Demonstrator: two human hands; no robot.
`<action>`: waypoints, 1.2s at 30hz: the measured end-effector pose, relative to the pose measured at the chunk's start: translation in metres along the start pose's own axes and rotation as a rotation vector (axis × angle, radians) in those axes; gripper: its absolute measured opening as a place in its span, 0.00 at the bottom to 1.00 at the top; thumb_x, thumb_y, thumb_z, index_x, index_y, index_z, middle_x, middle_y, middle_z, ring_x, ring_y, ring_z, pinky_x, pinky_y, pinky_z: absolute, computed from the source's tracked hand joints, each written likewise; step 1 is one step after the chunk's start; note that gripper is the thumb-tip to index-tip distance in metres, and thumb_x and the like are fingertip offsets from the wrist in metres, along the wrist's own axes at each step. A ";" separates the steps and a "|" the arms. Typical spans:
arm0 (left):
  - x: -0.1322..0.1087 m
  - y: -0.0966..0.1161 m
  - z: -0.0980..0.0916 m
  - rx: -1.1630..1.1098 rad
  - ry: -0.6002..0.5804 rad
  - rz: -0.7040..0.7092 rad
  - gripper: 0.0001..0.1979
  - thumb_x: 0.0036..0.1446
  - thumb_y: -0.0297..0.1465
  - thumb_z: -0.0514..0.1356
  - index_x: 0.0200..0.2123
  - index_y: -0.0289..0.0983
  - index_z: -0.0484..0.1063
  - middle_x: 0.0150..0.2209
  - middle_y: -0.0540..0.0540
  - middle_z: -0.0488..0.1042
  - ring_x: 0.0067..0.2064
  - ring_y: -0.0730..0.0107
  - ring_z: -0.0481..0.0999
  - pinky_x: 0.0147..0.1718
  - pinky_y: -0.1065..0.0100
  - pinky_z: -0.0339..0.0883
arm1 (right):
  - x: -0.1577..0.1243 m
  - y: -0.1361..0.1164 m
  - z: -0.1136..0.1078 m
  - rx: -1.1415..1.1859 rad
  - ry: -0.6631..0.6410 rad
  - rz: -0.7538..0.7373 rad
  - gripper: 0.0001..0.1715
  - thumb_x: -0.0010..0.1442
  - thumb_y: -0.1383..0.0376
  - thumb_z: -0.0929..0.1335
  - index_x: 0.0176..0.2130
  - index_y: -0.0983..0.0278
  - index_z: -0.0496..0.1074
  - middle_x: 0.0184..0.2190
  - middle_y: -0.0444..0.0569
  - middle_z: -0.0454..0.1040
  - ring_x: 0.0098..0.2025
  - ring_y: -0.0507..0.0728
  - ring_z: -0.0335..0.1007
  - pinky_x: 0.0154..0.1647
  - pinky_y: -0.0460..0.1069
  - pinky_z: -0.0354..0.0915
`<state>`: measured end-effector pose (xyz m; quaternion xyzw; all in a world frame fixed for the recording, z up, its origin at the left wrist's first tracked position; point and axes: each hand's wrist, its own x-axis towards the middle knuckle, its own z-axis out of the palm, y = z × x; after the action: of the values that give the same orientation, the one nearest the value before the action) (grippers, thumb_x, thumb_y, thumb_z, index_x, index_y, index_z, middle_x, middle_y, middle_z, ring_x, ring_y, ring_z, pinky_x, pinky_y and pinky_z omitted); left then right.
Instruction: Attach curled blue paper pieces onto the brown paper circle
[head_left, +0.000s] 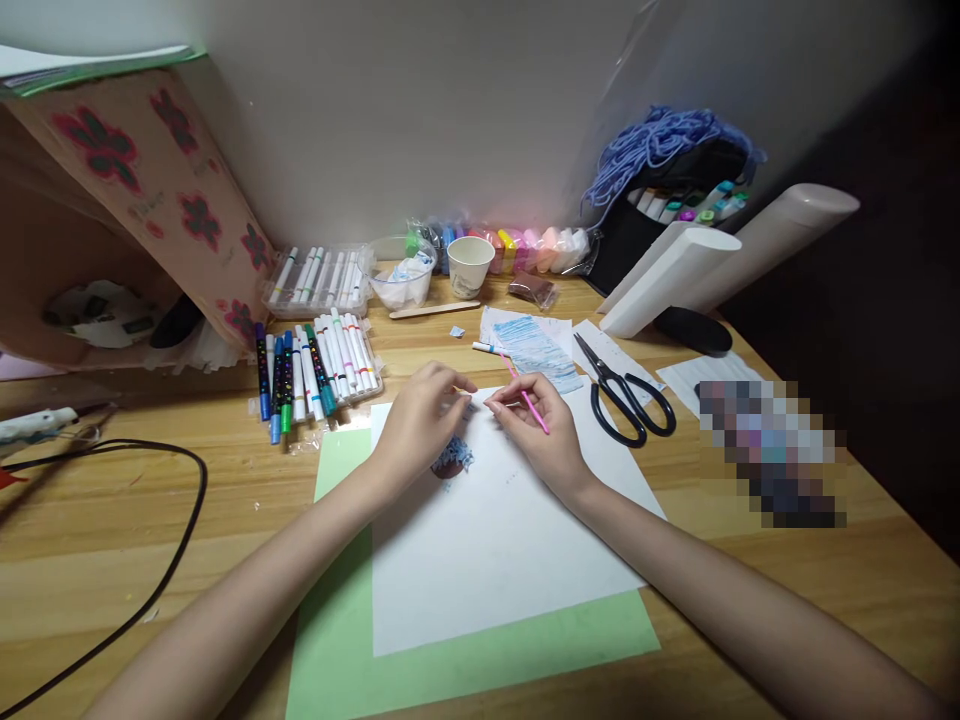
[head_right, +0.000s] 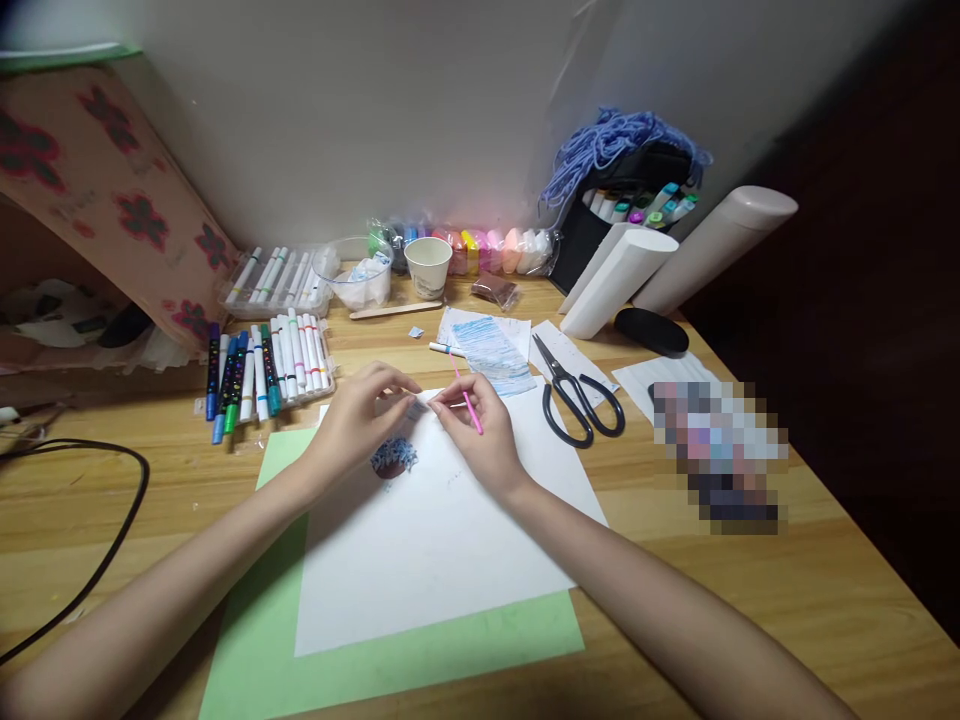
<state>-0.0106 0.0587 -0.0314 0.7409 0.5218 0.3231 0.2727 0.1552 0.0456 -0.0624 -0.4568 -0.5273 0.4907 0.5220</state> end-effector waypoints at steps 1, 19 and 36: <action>0.000 -0.001 -0.002 0.061 -0.026 0.013 0.05 0.55 0.28 0.57 0.35 0.37 0.73 0.37 0.46 0.72 0.40 0.66 0.71 0.40 0.67 0.64 | 0.000 0.001 0.000 -0.016 0.007 0.002 0.11 0.54 0.61 0.71 0.33 0.61 0.64 0.32 0.44 0.70 0.37 0.53 0.70 0.39 0.49 0.68; 0.008 -0.008 -0.006 0.042 -0.186 -0.046 0.08 0.56 0.33 0.56 0.31 0.35 0.73 0.31 0.46 0.75 0.32 0.69 0.71 0.30 0.71 0.61 | 0.000 0.003 -0.001 -0.061 -0.016 0.012 0.10 0.55 0.62 0.70 0.35 0.60 0.64 0.33 0.44 0.70 0.37 0.53 0.70 0.41 0.49 0.67; 0.006 -0.001 0.000 -0.464 -0.251 -0.371 0.13 0.51 0.38 0.60 0.28 0.33 0.75 0.22 0.50 0.71 0.20 0.80 0.60 0.20 0.74 0.53 | -0.004 -0.003 0.000 -0.057 -0.090 -0.001 0.11 0.53 0.62 0.71 0.34 0.60 0.65 0.33 0.43 0.69 0.33 0.51 0.70 0.37 0.48 0.68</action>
<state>-0.0095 0.0643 -0.0314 0.5853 0.5228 0.2844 0.5507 0.1557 0.0412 -0.0602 -0.4488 -0.5642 0.4953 0.4847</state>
